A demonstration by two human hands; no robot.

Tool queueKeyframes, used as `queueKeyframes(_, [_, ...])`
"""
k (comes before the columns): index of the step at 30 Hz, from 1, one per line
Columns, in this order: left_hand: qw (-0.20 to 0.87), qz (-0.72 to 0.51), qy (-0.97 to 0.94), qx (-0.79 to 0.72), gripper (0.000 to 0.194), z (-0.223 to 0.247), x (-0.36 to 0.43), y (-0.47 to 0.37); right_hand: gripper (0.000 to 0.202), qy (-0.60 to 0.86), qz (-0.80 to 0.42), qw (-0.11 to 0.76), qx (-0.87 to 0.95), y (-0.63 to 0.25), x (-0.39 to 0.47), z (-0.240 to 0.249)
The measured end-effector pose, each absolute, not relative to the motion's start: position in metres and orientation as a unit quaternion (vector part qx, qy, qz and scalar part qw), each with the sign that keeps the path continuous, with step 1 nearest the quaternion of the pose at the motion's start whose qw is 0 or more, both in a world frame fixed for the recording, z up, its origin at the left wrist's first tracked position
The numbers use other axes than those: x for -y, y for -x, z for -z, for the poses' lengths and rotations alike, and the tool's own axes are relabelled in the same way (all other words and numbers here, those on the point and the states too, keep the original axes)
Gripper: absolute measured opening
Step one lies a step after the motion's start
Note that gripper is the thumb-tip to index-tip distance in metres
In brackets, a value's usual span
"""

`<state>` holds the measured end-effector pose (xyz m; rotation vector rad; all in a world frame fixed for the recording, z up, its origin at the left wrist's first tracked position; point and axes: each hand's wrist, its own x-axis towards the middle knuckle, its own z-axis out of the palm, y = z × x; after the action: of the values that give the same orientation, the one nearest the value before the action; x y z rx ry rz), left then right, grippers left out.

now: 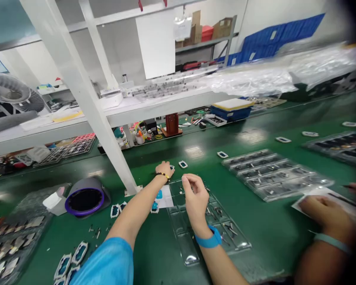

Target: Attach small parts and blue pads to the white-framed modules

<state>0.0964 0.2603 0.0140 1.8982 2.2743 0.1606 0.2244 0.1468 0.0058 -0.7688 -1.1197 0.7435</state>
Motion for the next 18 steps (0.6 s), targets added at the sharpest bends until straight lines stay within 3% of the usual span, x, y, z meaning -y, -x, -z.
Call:
queueKeyframes(5, [0.111,-0.075,-0.655,-0.744,0.057,-0.036,-0.222,-0.068,0.022,0.343,-0.355,0.716,0.494,-0.222,-0.143,-0.009])
queueKeyframes(12, [0.241,-0.059,-0.754,-0.608,0.06,-0.052,-0.047,-0.015,0.02,0.331,-0.373,0.705,0.505,-0.217,-0.132,-0.016])
queueKeyframes(15, [0.227,-0.011,-0.755,-0.615,0.053,-0.037,-0.003,-0.007,0.017,0.327,-0.359,0.702,0.522,-0.214,-0.129,-0.018])
queueKeyframes(18, [0.191,0.002,-0.75,-0.634,0.058,-0.027,0.0,-0.006,0.015,0.326,-0.343,0.699,0.537,-0.213,-0.128,-0.018])
